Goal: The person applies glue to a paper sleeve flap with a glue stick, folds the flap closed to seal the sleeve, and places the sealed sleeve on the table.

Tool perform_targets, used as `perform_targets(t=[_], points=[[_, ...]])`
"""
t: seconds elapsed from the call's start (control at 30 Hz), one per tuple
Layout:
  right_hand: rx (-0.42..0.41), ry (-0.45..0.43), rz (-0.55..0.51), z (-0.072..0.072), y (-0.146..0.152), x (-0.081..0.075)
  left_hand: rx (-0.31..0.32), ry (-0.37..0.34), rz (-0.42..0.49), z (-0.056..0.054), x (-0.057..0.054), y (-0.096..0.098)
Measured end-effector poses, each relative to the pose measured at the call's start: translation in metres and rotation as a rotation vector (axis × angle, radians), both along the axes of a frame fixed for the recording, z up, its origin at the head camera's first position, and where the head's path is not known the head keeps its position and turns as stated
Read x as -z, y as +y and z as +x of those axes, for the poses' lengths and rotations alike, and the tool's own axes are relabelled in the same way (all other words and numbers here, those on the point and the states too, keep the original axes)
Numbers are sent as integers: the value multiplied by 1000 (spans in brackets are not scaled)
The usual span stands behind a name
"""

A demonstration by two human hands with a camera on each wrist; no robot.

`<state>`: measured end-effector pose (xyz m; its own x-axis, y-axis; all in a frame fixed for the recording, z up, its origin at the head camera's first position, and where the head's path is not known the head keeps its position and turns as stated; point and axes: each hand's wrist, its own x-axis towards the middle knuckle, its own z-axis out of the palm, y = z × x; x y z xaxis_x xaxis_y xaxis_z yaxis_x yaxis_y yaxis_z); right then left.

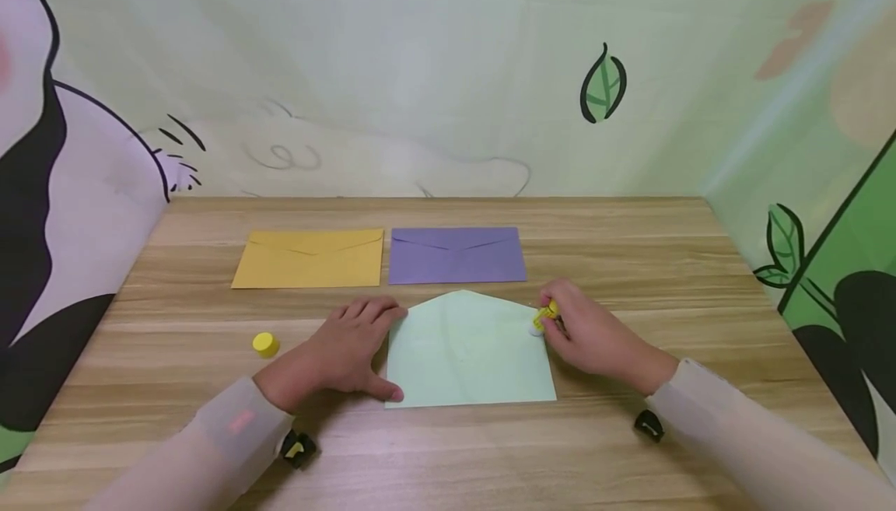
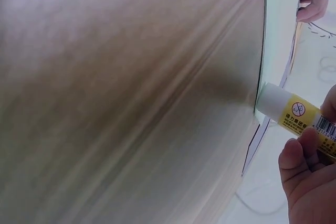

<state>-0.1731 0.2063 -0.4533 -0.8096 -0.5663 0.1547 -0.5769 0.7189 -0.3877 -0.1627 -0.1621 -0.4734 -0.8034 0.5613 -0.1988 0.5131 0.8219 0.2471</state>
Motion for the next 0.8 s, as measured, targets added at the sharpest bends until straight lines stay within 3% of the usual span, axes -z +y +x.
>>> perform_targets(t=[0.4, 0.63, 0.8], points=[[-39, -27, -62, 2, -19, 5, 18, -2, 10, -2, -3, 2], [-127, 38, -31, -2, -48, 4, 11, -10, 6, -1, -3, 1], [-215, -5, -22, -4, -73, 0, 9, -11, 12, 0, -5, 1]])
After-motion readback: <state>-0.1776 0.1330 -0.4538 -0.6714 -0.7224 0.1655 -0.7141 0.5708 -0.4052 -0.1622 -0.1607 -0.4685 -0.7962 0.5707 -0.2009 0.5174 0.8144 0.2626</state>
